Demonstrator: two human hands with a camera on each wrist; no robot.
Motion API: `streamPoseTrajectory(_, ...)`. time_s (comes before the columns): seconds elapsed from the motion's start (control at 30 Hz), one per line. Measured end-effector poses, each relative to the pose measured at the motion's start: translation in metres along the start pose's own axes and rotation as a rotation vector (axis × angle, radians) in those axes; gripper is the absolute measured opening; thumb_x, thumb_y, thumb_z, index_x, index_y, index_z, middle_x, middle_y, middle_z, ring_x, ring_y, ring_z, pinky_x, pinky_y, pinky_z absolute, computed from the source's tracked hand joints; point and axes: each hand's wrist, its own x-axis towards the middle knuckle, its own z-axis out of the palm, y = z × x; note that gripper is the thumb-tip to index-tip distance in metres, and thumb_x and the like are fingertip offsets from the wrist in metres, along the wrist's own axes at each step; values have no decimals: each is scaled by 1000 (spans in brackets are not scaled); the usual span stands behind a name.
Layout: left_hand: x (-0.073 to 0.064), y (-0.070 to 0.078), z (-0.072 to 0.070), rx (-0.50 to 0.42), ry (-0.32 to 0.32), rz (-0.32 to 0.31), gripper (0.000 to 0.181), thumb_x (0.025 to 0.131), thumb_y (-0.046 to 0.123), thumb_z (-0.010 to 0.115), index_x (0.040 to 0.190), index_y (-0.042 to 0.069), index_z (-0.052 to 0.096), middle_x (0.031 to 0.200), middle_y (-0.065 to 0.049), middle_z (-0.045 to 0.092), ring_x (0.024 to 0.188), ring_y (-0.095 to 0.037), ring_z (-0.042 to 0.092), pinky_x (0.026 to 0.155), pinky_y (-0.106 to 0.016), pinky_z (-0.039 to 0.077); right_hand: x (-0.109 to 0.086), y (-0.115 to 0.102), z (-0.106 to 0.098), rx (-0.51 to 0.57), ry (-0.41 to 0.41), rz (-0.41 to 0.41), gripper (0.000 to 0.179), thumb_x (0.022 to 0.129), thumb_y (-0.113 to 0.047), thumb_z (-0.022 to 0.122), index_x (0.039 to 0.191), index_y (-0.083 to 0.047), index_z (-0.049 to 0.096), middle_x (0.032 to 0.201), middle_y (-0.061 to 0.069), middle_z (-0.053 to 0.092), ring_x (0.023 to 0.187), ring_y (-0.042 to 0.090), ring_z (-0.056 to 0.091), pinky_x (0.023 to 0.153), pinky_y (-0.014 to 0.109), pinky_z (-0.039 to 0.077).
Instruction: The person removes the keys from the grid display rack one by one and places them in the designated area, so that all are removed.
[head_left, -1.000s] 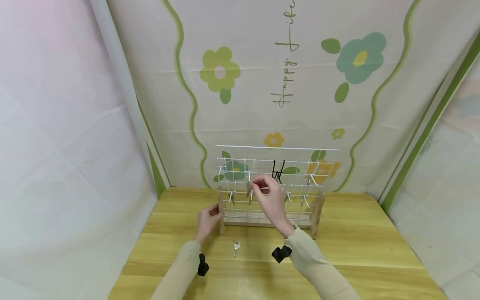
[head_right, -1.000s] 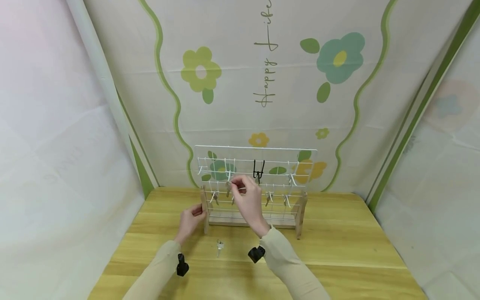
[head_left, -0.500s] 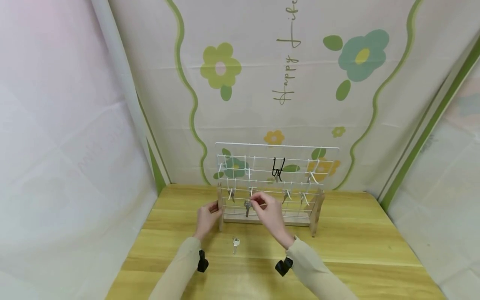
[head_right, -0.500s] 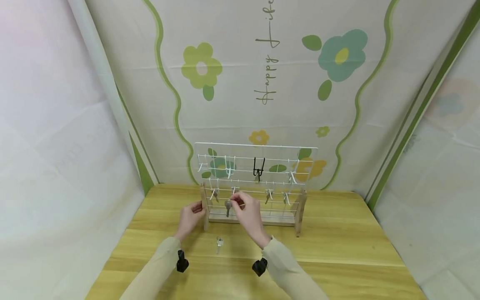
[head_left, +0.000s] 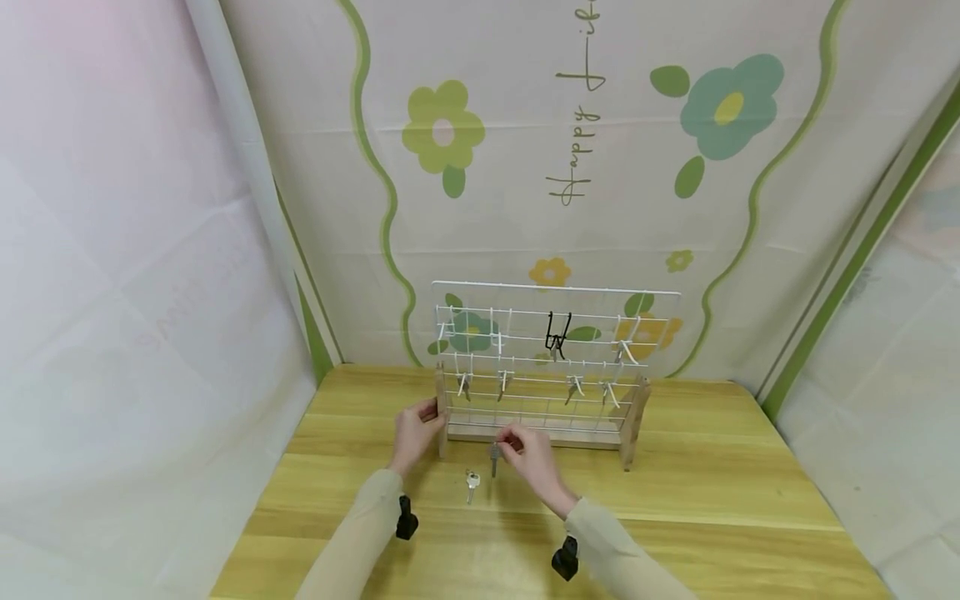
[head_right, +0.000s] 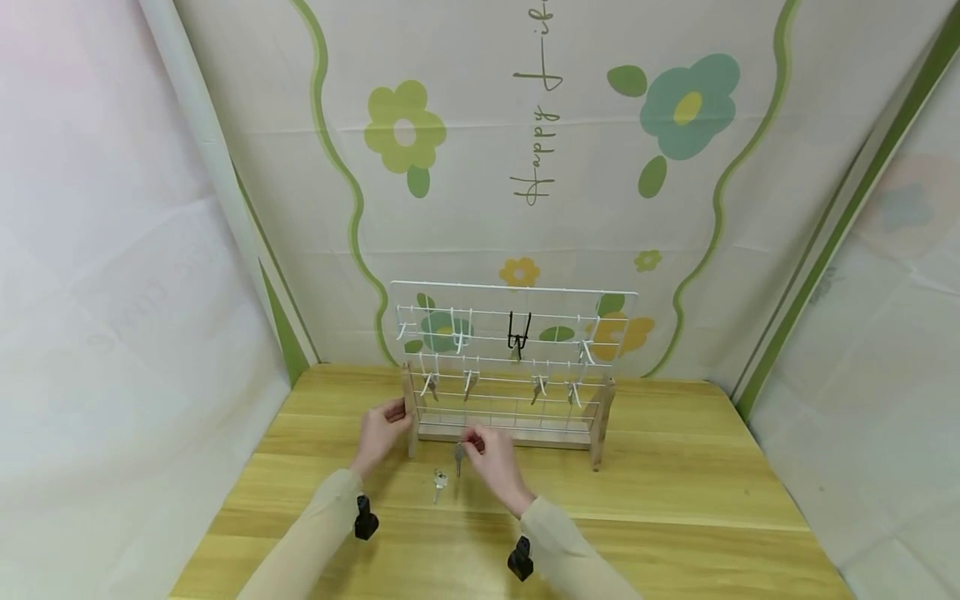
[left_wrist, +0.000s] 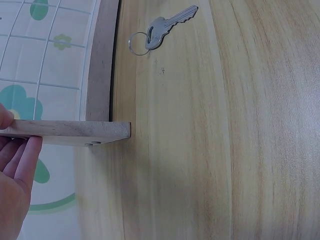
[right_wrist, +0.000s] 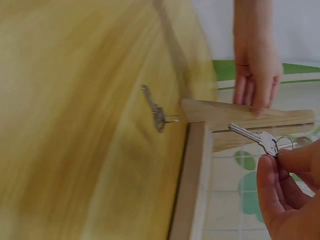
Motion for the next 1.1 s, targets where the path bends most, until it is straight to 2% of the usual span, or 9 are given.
streamPoseTrajectory(0.2, 0, -1, 0, 1, 5, 6, 36, 88, -2, 70, 122, -11, 64, 118, -29, 68, 107, -39, 70, 88, -39, 62, -9, 18, 14, -42, -65, 33, 6, 90, 0, 68, 89, -5, 70, 84, 7, 73, 69, 7, 65, 57, 14, 53)
streamPoseTrajectory(0.5, 0, -3, 2, 21, 13, 20, 35, 87, -2, 70, 121, -12, 64, 117, -30, 68, 106, -39, 70, 86, -39, 63, -14, 37, 28, -35, -122, 108, 5, 87, 2, 68, 90, -1, 70, 83, 8, 72, 71, 9, 64, 59, 14, 53)
streamPoseTrajectory(0.8, 2, -5, 2, 21, 6, -13, 38, 89, 5, 71, 124, -8, 64, 120, -25, 69, 109, -35, 70, 87, -35, 62, -13, 44, 32, 40, -181, 175, 5, 89, 3, 65, 91, 2, 70, 83, 13, 72, 66, 18, 67, 54, 15, 53)
streamPoseTrajectory(1.1, 1, -1, 1, 22, 10, -6, 36, 89, 3, 70, 123, -9, 65, 119, -26, 69, 108, -36, 70, 87, -36, 63, -11, 48, 34, 21, -211, 197, 4, 90, 2, 65, 90, 3, 69, 83, 14, 72, 63, 14, 63, 51, 16, 49)
